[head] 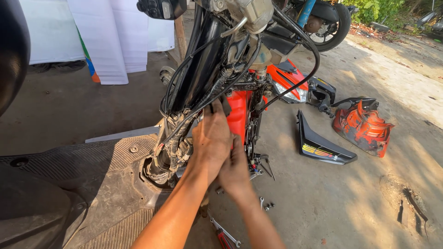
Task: Repairing and cleaning motorcycle components using a cloth and screwdriver
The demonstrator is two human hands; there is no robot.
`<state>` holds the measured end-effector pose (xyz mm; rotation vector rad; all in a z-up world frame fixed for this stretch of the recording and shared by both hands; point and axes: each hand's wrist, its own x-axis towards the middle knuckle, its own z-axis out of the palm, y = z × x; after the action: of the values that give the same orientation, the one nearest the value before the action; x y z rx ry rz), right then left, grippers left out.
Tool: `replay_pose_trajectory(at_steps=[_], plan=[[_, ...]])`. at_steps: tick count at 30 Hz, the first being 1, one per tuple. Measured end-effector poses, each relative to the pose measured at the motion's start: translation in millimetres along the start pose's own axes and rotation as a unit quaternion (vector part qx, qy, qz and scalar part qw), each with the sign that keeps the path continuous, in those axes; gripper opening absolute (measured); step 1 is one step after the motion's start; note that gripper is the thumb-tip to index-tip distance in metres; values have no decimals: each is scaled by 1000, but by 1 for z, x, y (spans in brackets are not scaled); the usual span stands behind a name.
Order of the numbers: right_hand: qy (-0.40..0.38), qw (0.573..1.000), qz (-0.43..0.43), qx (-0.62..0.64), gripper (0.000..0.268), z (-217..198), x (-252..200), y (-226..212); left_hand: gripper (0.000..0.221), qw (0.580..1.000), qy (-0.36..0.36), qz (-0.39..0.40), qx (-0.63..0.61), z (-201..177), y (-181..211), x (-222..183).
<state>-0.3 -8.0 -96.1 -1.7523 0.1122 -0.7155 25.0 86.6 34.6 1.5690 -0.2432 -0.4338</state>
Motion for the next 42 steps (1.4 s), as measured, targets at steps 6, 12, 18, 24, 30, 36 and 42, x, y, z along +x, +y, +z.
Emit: replay_pose_trajectory(at_steps=[6, 12, 18, 24, 30, 36, 42], plan=[[47, 999, -1, -14, 23, -6, -16, -1, 89, 896, 59, 246, 366, 24, -56, 63], [126, 980, 44, 150, 23, 41, -21, 2, 77, 884, 96, 298, 348, 5, -51, 57], [109, 982, 73, 137, 9, 29, -16, 10, 76, 865, 45, 154, 475, 3, -19, 48], [87, 983, 112, 117, 15, 11, -12, 20, 78, 922, 26, 147, 357, 4, -15, 26], [89, 996, 19, 23, 7, 16, -13, -8, 80, 925, 25, 158, 345, 7, -12, 23], [76, 993, 26, 89, 9, 24, -3, 3, 42, 994, 23, 48, 94, 2, -18, 18], [56, 995, 64, 51, 15, -14, -7, 18, 76, 953, 28, 121, 275, 16, 0, 20]])
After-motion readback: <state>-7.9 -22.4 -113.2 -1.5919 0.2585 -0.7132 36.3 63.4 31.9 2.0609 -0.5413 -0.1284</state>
